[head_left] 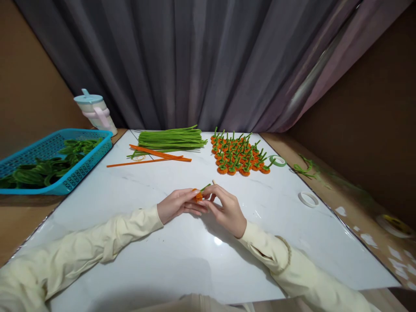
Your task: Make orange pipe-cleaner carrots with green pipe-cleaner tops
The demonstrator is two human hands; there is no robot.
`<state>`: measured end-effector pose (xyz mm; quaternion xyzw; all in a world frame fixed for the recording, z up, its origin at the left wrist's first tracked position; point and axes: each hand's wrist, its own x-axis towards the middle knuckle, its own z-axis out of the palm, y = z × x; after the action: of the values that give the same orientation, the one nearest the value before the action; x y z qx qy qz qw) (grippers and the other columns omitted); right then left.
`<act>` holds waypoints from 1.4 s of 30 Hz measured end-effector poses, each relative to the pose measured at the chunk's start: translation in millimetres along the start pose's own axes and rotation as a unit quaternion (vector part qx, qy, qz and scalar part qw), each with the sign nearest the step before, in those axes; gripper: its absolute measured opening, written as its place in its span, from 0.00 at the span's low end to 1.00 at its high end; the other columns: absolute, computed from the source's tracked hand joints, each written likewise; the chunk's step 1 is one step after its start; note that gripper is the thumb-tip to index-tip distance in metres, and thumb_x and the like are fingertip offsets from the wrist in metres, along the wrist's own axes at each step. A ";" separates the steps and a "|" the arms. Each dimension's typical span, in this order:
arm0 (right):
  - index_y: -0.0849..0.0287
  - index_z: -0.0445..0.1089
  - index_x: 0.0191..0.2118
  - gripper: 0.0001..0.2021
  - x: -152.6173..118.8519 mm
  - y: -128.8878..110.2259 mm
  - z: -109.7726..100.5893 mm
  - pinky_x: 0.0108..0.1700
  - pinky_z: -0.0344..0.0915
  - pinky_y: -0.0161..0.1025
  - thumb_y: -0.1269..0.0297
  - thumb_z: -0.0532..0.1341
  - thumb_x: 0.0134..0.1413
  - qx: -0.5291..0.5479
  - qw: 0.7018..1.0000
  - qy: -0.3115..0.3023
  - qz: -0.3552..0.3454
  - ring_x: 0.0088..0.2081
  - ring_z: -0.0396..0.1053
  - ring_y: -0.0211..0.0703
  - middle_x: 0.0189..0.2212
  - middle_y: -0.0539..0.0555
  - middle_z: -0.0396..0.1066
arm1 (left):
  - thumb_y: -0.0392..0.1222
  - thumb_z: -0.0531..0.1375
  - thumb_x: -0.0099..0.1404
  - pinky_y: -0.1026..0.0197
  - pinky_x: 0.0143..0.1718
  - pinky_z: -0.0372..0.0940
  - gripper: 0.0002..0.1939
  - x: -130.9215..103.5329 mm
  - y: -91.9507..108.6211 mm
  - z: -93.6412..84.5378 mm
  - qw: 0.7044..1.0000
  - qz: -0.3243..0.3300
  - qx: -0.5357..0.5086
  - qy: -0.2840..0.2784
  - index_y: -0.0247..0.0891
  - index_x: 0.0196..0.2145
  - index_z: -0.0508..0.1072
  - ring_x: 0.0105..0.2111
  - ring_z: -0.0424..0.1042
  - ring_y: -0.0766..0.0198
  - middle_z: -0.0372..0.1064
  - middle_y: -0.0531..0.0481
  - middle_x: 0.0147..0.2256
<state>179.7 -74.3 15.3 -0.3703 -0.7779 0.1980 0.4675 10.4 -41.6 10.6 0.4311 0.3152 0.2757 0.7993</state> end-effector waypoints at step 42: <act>0.59 0.62 0.42 0.08 0.8 0.4 -4.0 0.42 0.58 0.44 0.69 0.53 0.55 -0.119 0.987 -0.055 -0.096 0.39 0.64 0.45 0.33 0.56 0.69 | 0.42 0.49 0.50 0.69 0.14 0.46 0.19 -0.4 3.8 -17.3 0.977 -0.069 -0.097 -0.175 0.37 0.42 0.62 0.12 0.46 0.71 0.59 0.52 0.18</act>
<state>183.2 -73.6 17.5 -0.3357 -0.8521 0.0787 0.3937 -3.4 -31.1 6.5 0.3699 0.1709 0.1695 0.8973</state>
